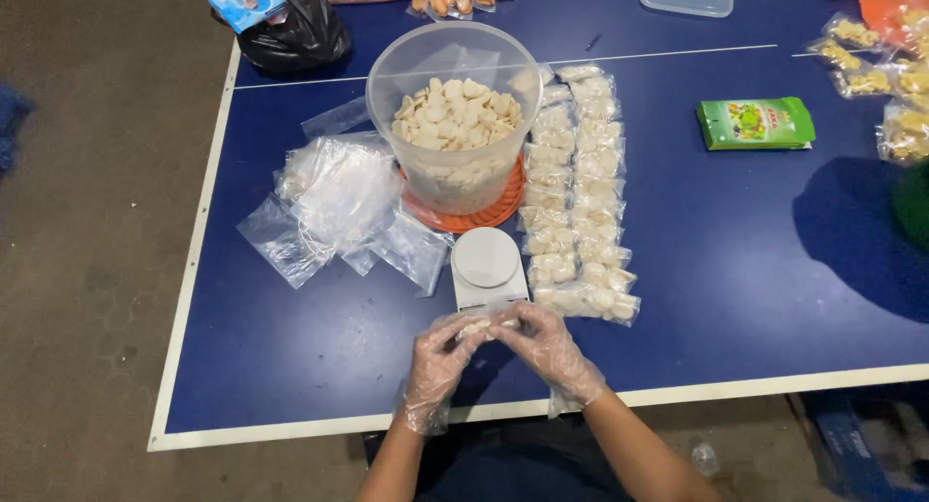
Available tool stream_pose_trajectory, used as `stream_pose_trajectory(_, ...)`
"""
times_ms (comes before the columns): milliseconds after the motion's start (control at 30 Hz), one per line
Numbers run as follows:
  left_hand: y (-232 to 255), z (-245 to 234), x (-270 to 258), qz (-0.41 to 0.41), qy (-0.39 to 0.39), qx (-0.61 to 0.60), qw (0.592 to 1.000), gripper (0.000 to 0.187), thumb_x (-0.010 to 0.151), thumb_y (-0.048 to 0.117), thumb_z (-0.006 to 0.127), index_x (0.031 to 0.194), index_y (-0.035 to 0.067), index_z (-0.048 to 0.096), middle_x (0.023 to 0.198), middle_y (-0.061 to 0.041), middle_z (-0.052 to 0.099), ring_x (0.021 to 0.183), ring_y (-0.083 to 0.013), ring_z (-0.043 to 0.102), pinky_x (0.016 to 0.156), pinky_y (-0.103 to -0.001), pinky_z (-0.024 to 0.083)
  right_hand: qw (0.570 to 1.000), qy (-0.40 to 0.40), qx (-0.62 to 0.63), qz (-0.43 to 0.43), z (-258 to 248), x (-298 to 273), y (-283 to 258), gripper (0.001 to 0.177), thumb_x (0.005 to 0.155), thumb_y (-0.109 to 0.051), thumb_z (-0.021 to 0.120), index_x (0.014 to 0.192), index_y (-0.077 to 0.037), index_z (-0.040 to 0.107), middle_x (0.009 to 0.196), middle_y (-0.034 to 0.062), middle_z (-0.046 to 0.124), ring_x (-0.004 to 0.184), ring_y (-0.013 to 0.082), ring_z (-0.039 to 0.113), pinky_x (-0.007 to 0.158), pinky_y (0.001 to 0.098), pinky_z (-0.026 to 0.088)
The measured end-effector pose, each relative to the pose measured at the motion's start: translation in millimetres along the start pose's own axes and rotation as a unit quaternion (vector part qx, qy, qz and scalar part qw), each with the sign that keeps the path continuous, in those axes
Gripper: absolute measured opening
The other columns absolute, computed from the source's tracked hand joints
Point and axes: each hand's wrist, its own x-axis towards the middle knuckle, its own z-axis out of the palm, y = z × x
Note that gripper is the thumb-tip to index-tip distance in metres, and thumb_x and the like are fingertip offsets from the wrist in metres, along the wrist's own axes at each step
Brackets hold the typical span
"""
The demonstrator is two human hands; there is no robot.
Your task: Portioning snacks from a large container into small plastic bags and weighing them on a digital scale.
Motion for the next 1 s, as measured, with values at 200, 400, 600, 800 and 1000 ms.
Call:
stream_pose_trajectory(200, 23, 10, 42, -0.003, 0.045, 0.004, 0.999, 0.026, 0.080, 0.017, 0.088, 0.104, 0.009, 0.082, 0.097, -0.013, 0.081, 0.093, -0.0283, 0.077, 0.081, -0.038, 0.062, 0.977, 0.013, -0.173, -0.124, -24, 31, -42, 0.023, 0.079, -0.012, 0.084, 0.102, -0.011, 0.082, 0.097, 0.0162, 0.080, 0.099, 0.0375, 0.073, 0.088, 0.0460, 0.059)
stream_pose_trajectory(400, 21, 22, 69, 0.105, 0.055, 0.110, 0.987, 0.061, 0.074, 0.031, 0.090, 0.130, 0.013, 0.072, 0.099, -0.012, 0.079, 0.088, -0.0279, 0.075, 0.080, -0.038, 0.061, 0.967, -0.055, -0.245, -0.039, -45, 45, -72, 0.056, 0.073, -0.002, 0.082, 0.127, -0.015, 0.072, 0.097, 0.0203, 0.078, 0.093, 0.0395, 0.075, 0.084, 0.0525, 0.061)
stream_pose_trajectory(600, 28, 43, 74, -0.043, 0.054, -0.153, 0.986, 0.071, 0.083, 0.032, 0.084, 0.140, -0.002, 0.057, 0.108, -0.021, 0.073, 0.099, -0.0327, 0.069, 0.089, -0.042, 0.059, 0.992, 0.111, 0.041, 0.043, -39, 50, -49, 0.061, 0.067, 0.008, 0.087, 0.125, -0.007, 0.075, 0.095, 0.0175, 0.074, 0.088, 0.0197, 0.071, 0.085, 0.0348, 0.064)
stream_pose_trajectory(800, 23, 42, 76, -0.040, 0.033, -0.047, 0.998, 0.047, 0.082, 0.028, 0.088, 0.120, 0.003, 0.074, 0.097, -0.019, 0.076, 0.092, -0.0331, 0.076, 0.080, -0.041, 0.063, 0.997, 0.040, -0.002, 0.061, -53, 41, -25, 0.071, 0.071, -0.001, 0.088, 0.138, -0.009, 0.065, 0.126, 0.0197, 0.065, 0.100, 0.0268, 0.072, 0.084, 0.0375, 0.064)
stream_pose_trajectory(1000, 2, 31, 69, -0.062, -0.051, 0.003, 0.997, 0.045, 0.074, 0.018, 0.091, 0.115, 0.009, 0.076, 0.101, -0.014, 0.078, 0.097, -0.0304, 0.076, 0.083, -0.037, 0.063, 0.987, -0.084, -0.133, -0.007, -66, 49, -52, 0.040, 0.077, -0.018, 0.086, 0.117, -0.019, 0.081, 0.112, 0.0128, 0.079, 0.095, 0.0303, 0.075, 0.081, 0.0444, 0.063)
